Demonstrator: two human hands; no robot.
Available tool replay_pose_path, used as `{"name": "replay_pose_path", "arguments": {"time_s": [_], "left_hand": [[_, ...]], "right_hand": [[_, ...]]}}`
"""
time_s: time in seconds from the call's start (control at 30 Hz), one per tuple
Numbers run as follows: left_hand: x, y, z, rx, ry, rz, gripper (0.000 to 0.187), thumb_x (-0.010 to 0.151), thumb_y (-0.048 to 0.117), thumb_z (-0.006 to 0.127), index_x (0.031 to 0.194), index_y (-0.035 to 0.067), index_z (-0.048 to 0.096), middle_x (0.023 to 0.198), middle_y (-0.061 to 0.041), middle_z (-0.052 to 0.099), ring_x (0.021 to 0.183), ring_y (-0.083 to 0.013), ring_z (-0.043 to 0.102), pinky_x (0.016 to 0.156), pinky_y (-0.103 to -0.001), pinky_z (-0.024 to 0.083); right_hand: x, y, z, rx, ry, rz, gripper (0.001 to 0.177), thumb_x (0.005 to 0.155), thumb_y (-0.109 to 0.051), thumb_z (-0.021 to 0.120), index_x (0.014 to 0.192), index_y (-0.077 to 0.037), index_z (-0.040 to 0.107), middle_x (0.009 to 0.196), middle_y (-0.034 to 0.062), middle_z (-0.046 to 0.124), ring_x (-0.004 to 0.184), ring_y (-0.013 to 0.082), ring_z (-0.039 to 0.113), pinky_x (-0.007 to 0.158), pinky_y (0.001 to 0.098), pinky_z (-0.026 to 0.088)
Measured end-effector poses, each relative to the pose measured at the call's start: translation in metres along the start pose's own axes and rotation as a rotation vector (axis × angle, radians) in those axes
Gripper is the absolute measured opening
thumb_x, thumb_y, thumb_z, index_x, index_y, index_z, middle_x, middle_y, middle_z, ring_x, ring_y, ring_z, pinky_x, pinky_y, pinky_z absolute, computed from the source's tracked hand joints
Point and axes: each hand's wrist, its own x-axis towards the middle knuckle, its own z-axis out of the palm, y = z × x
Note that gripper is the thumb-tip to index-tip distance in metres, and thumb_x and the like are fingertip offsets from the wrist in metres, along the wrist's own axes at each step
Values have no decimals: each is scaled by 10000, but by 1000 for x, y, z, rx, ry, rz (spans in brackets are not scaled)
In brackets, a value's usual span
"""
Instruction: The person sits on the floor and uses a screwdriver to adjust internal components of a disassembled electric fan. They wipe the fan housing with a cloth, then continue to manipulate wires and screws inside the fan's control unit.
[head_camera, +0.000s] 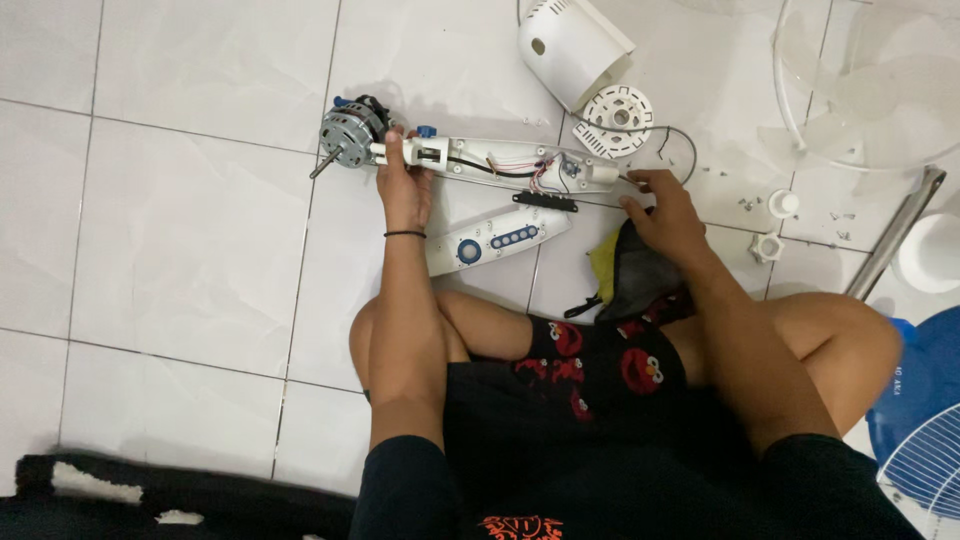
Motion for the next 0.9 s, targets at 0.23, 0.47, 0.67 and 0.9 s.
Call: {"name": "replay_pose_path", "arguments": {"time_s": [0.23,0.47,0.67,0.9], "left_hand": [[-1,-5,-4,61,10,29,600,989,474,629,1378,23,553,1169,-97,647,956,-187,626,704,-314,496],[-2,-11,-13,-15,-12,-9,509,1017,465,615,1191,-13,601,1042,-96,659,946,-198,650,755,-332,532],[2,-15,-20,406,179,43,523,993,553,565,1035,56,724,842,23,600,708,-92,479,605,-264,382],[8,-23,-41,376,154,21,578,970,597,572,884,41,703,721,34,523,631,-99,425,559,-290,333]], "right_hand": [[8,-6,12,28,-31,-11,450,899,-124,775,1298,-6,603,1236,175,687,1068,316,692,842,414,575],[10,-5,15,42,-55,30,452,916,-145,778,1293,2,576,1168,164,716,1046,307,702,849,413,566],[9,2,19,72,-47,3,482,924,-142,775,1322,-14,536,1123,152,718,997,293,714,831,401,568],[6,11,26,104,6,-91,454,931,-103,784,1289,-6,522,1032,141,704,896,270,711,781,379,569]]}}
